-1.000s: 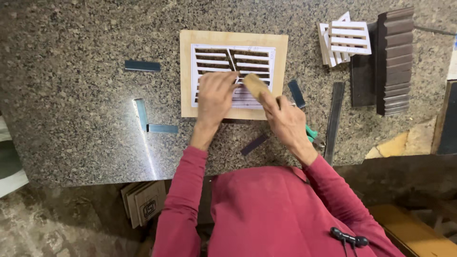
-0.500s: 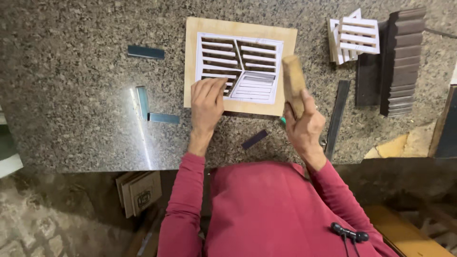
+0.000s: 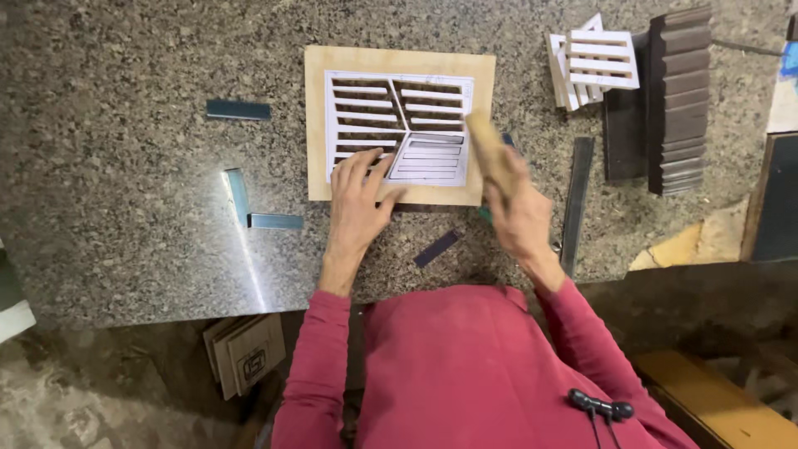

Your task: The person assembles a white vent grille on a wooden board using metal L-brackets. They use green pliers to bend the brackets and a wooden mallet to tap them into place, repeating the process for multiple sections of the grille.

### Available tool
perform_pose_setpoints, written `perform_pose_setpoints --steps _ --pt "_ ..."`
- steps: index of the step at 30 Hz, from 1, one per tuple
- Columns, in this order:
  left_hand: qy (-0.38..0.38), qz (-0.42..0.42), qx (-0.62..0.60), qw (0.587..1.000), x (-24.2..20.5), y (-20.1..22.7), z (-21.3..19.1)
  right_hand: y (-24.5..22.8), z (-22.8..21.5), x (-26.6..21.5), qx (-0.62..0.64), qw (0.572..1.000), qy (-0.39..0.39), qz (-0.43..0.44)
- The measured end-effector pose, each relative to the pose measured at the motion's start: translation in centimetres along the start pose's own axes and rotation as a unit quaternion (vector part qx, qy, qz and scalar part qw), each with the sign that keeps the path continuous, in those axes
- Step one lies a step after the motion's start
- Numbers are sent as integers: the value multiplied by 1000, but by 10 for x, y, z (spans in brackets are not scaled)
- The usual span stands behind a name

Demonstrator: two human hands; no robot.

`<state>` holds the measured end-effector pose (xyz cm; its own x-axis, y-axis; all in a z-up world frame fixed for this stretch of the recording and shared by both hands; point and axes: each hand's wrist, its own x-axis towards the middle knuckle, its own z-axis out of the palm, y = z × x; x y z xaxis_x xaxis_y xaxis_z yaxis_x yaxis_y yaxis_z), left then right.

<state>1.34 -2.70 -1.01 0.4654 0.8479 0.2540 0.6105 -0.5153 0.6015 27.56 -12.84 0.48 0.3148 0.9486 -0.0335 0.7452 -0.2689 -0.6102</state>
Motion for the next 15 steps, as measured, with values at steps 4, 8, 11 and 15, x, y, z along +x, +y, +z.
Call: perform_pose_setpoints --steps 4,8,11,15 --pt "-55 -16 -8 998 -10 -3 -9 35 -18 2 107 992 70 -6" --pt "-57 -23 12 998 -9 2 -1 63 -35 5 129 988 78 19" --pt "-34 -2 29 999 -12 5 2 66 -44 8 103 989 54 87" --pt "-61 -45 -24 997 -28 18 13 61 -51 9 9 995 94 42"
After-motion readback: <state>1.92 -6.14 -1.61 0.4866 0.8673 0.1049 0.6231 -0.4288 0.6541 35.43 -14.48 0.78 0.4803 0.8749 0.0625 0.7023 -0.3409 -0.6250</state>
